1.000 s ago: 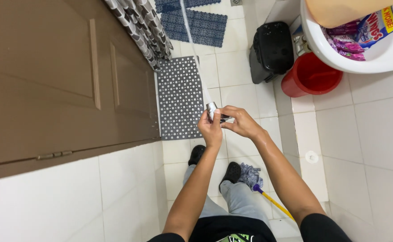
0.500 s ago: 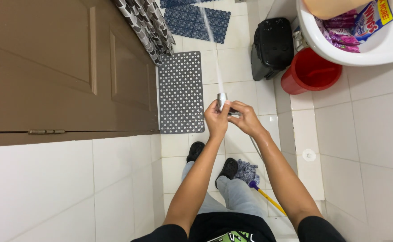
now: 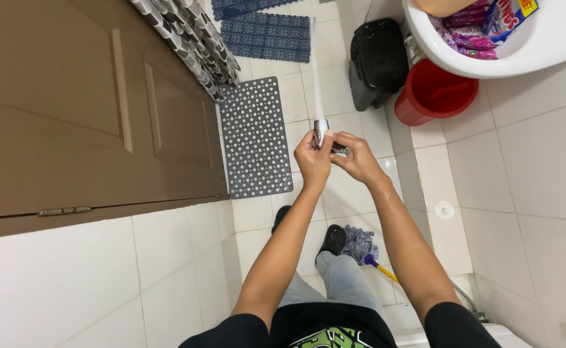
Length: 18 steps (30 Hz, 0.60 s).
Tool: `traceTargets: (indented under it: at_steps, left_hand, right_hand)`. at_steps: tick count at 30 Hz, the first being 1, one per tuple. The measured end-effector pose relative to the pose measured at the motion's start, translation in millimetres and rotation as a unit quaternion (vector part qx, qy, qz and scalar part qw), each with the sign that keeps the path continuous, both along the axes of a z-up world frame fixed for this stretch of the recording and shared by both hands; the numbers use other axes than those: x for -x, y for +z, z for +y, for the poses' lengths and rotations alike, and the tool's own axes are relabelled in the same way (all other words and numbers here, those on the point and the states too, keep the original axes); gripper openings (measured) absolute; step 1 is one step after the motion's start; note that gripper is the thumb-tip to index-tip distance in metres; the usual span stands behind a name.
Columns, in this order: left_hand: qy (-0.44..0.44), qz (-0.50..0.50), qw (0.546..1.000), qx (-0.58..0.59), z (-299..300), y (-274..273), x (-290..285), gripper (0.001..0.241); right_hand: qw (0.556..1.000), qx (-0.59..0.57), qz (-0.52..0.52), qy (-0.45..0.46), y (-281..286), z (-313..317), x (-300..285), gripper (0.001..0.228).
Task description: Cleaning bathroom surfaces, a toilet, and using a bidet sprayer.
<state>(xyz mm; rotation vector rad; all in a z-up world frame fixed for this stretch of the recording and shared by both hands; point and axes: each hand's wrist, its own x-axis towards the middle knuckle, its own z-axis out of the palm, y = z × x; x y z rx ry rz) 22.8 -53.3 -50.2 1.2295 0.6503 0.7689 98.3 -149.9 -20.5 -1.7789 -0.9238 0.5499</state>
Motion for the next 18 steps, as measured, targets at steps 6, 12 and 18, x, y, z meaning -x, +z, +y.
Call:
traceTargets:
  at_steps: [6, 12, 18]
  left_hand:
    - [0.005, 0.018, 0.999, -0.026, 10, 19, 4, 0.022]
    - [0.015, 0.009, 0.998, -0.055, 9, 6, 12, 0.021]
    - [0.034, -0.017, 0.995, -0.087, 9, 12, 26, 0.024]
  right_hand:
    - [0.998, -0.03, -0.048, -0.007, -17, 7, -1, 0.04]
    - [0.997, -0.033, -0.067, -0.003, 2, 12, 8, 0.041]
    - [0.994, -0.061, -0.085, 0.033, 25, 16, 13, 0.039]
